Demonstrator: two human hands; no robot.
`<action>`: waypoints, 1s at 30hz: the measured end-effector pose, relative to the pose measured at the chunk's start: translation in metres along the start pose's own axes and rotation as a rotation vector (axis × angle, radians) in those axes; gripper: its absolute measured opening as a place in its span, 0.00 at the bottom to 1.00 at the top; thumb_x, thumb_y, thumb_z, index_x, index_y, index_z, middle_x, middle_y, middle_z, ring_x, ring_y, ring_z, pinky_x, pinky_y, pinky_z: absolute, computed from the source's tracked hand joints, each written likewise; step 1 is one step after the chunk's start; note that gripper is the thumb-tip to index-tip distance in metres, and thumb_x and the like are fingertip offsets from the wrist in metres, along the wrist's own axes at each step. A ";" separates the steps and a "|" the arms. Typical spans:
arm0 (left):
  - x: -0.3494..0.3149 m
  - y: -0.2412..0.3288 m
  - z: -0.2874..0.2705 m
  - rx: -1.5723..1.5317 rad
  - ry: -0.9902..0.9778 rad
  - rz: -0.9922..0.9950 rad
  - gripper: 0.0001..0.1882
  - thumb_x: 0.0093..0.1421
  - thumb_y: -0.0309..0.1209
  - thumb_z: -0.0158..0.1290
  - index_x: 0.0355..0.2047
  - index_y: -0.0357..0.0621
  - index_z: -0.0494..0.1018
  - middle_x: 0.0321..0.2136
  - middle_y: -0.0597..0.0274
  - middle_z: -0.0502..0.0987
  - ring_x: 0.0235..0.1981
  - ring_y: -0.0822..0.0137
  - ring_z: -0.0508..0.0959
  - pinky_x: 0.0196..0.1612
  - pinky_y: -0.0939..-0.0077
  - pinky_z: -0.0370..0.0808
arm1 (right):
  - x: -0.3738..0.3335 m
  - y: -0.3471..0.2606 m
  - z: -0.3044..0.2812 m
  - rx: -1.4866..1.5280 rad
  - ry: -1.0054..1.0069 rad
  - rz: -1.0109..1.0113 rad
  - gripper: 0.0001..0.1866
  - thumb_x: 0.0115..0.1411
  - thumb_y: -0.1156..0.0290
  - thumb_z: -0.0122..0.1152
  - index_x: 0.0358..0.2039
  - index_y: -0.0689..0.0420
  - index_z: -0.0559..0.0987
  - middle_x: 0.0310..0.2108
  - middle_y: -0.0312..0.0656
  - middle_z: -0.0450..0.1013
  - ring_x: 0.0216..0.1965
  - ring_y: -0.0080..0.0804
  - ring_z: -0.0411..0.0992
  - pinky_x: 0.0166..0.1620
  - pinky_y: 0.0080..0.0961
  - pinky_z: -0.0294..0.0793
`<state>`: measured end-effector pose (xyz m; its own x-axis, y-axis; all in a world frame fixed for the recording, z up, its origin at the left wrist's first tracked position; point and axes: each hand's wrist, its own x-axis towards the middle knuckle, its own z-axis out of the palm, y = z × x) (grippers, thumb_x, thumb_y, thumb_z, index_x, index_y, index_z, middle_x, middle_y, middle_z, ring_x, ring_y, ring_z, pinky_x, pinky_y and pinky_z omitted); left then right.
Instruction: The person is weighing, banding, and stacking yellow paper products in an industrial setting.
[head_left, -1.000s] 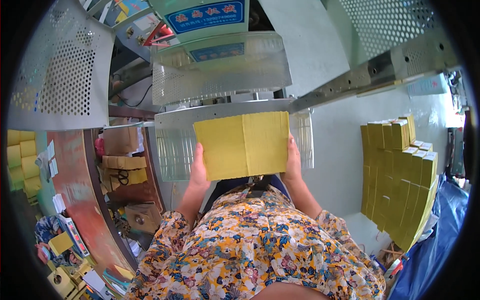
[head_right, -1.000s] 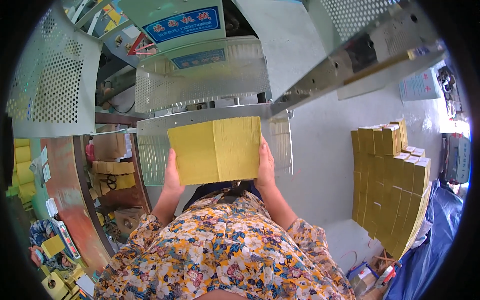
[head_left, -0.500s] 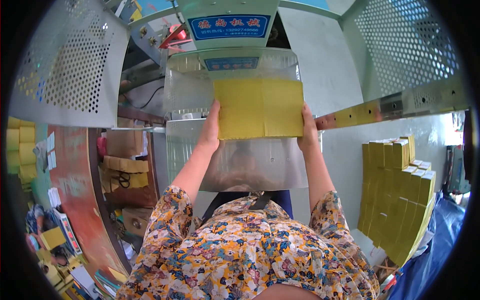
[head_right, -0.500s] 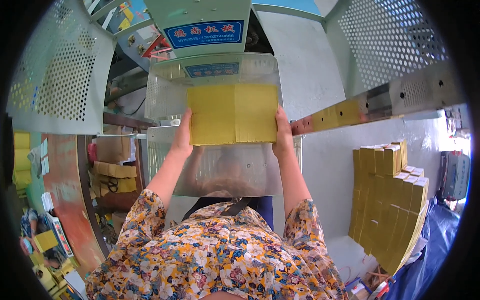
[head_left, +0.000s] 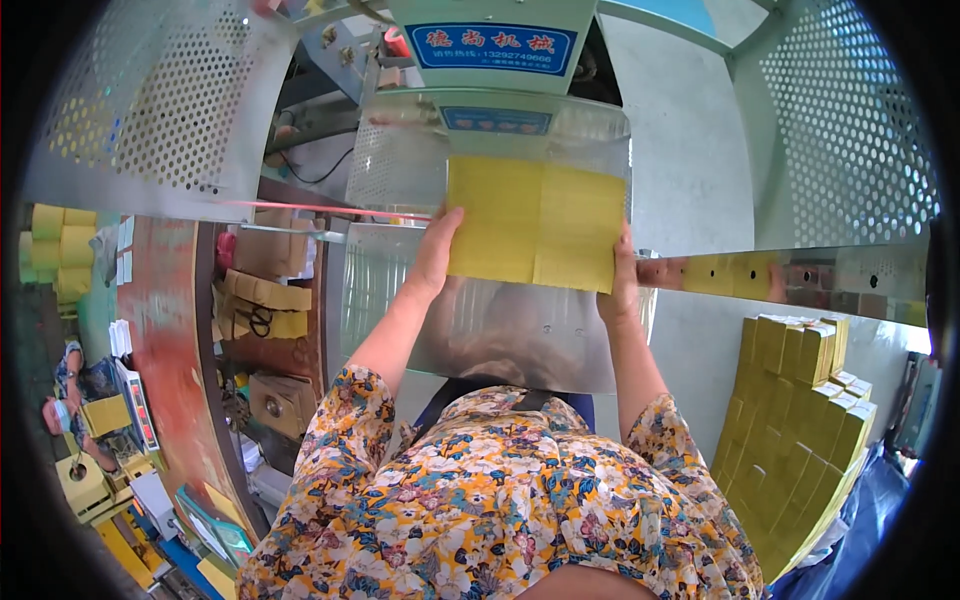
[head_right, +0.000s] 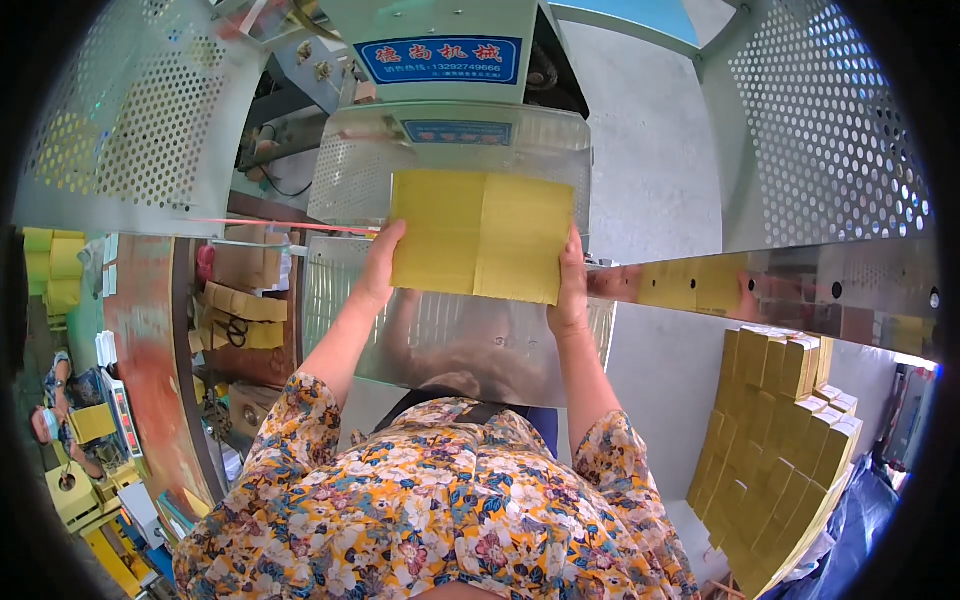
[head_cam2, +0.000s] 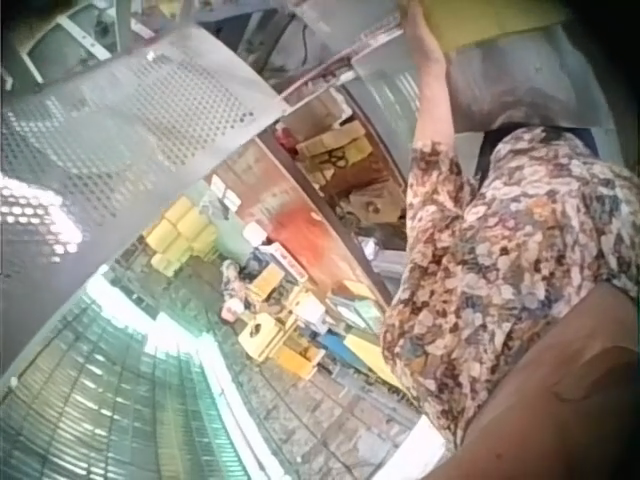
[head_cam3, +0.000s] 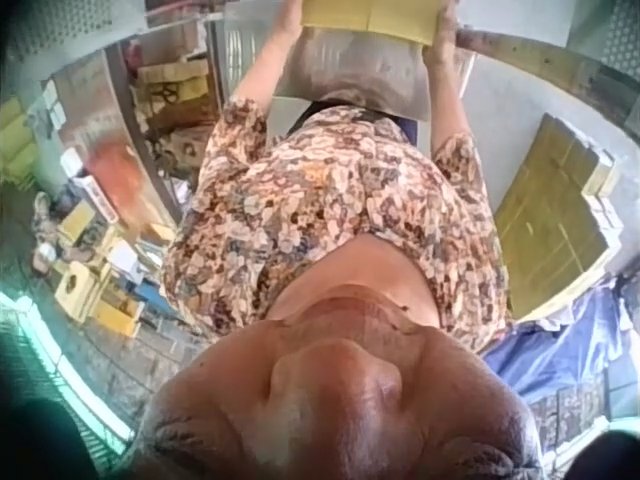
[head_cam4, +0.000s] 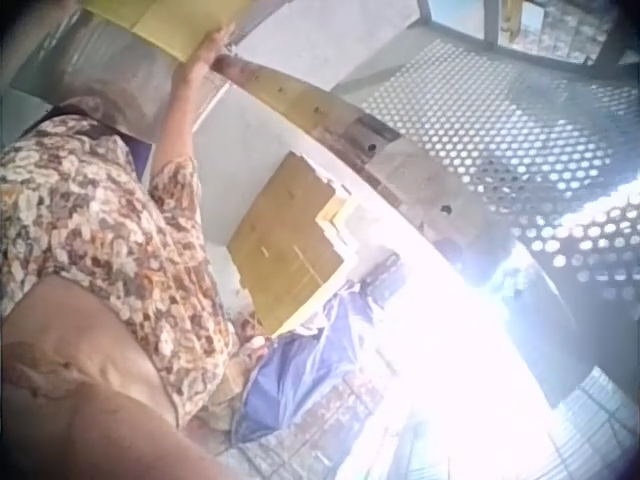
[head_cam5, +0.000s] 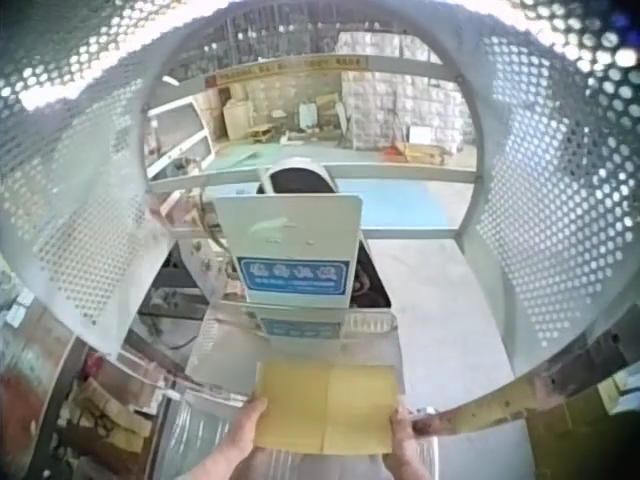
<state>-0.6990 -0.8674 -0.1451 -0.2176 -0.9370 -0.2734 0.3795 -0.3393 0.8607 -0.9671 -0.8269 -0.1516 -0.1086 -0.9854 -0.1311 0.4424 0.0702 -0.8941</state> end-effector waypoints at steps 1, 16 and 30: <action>0.000 -0.001 0.001 0.001 0.007 0.022 0.28 0.68 0.40 0.44 0.64 0.40 0.58 0.58 0.59 0.67 0.59 0.68 0.66 0.60 0.71 0.63 | 0.000 0.005 -0.003 0.003 -0.003 -0.004 0.36 0.67 0.45 0.43 0.69 0.54 0.55 0.67 0.40 0.55 0.68 0.34 0.51 0.68 0.33 0.50; 0.024 -0.026 0.029 0.229 -0.038 0.064 0.26 0.69 0.47 0.44 0.54 0.37 0.66 0.48 0.62 0.71 0.51 0.71 0.67 0.59 0.75 0.60 | 0.001 0.008 -0.043 0.152 0.231 0.086 0.30 0.68 0.47 0.47 0.61 0.56 0.66 0.55 0.37 0.68 0.57 0.29 0.66 0.58 0.30 0.66; 0.037 -0.050 0.071 0.150 -0.125 -0.111 0.35 0.69 0.53 0.40 0.65 0.38 0.55 0.62 0.56 0.62 0.63 0.61 0.63 0.64 0.65 0.59 | 0.016 0.034 -0.099 -0.252 0.207 -0.074 0.42 0.65 0.35 0.41 0.68 0.55 0.57 0.64 0.43 0.61 0.63 0.32 0.60 0.64 0.28 0.56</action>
<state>-0.7902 -0.8791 -0.1679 -0.3635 -0.8740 -0.3224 0.2114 -0.4145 0.8852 -1.0416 -0.8250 -0.2269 -0.3225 -0.9385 -0.1231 0.1950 0.0614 -0.9789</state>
